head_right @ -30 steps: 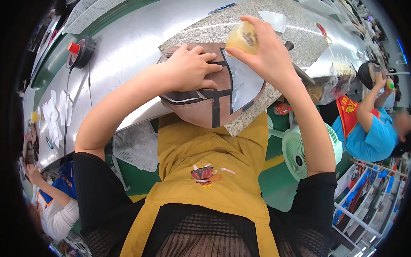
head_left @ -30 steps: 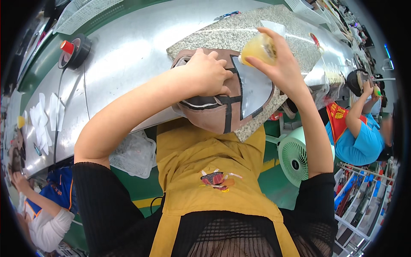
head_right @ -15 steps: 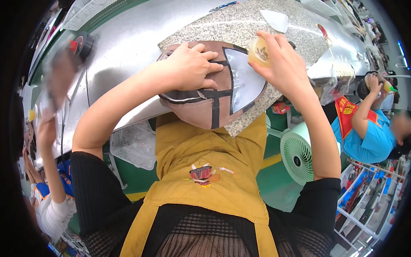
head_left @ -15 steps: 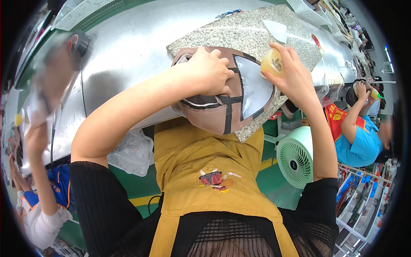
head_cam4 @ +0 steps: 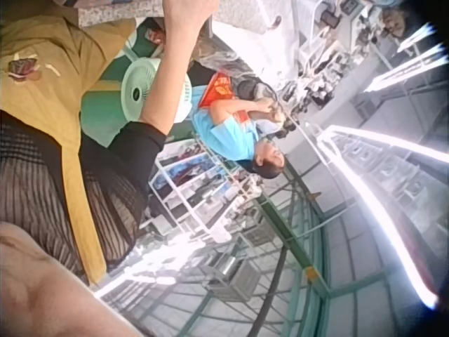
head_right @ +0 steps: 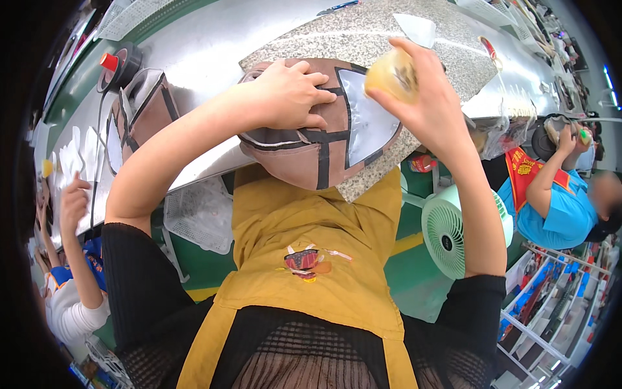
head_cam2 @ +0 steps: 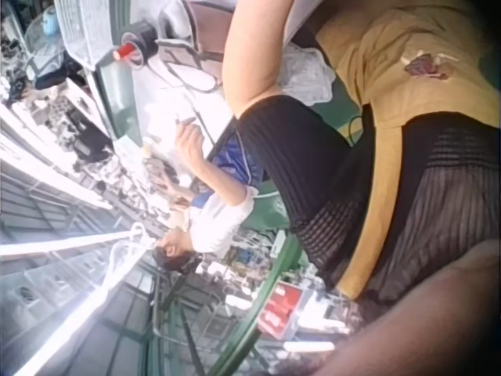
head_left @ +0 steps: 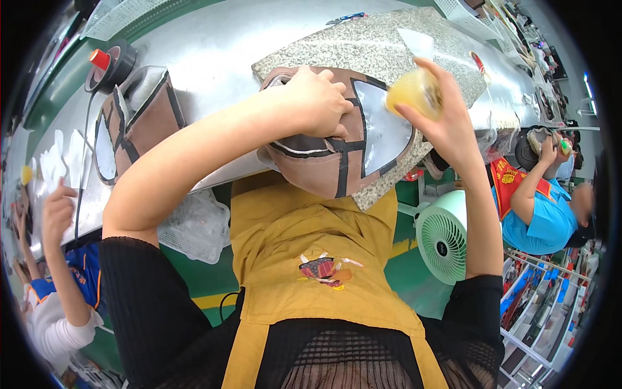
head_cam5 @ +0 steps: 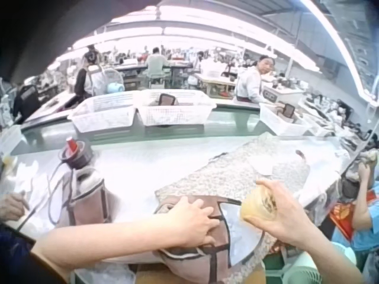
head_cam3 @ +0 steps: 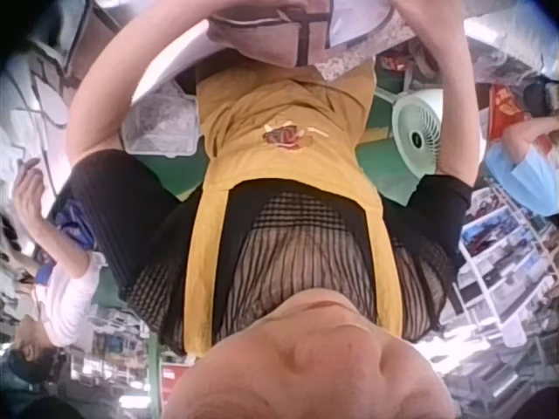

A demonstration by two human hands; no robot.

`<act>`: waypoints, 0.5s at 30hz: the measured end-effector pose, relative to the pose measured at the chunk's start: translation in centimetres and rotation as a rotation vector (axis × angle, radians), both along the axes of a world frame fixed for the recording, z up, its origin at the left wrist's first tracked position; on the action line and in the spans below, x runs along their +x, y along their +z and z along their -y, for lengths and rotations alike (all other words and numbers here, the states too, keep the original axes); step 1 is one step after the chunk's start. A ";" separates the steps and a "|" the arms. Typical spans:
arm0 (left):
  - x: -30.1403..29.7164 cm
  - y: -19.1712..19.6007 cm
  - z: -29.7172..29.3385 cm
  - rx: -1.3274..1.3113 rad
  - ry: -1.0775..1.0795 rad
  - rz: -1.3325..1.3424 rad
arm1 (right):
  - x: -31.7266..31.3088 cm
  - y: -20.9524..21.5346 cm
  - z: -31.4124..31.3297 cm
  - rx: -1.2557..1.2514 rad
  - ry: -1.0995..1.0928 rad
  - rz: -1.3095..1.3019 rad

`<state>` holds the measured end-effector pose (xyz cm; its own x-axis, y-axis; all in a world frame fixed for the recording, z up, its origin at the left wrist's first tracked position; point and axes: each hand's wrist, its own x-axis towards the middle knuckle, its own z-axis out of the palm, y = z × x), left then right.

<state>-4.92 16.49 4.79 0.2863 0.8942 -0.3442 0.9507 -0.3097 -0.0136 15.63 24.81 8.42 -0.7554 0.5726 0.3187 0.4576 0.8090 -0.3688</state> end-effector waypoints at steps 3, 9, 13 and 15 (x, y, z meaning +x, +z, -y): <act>0.1 0.3 -0.1 0.009 -0.022 0.023 | -1.9 -1.3 -1.3 0.115 -0.034 0.068; 0.0 0.0 0.0 -0.003 -0.013 0.018 | -0.1 -0.9 1.3 -0.089 0.044 0.311; 0.0 -0.3 0.1 0.023 -0.014 0.009 | 2.0 0.6 3.3 -0.312 0.130 0.318; 0.0 -0.3 0.1 0.019 -0.008 0.015 | 2.1 0.4 3.0 -0.281 0.110 0.215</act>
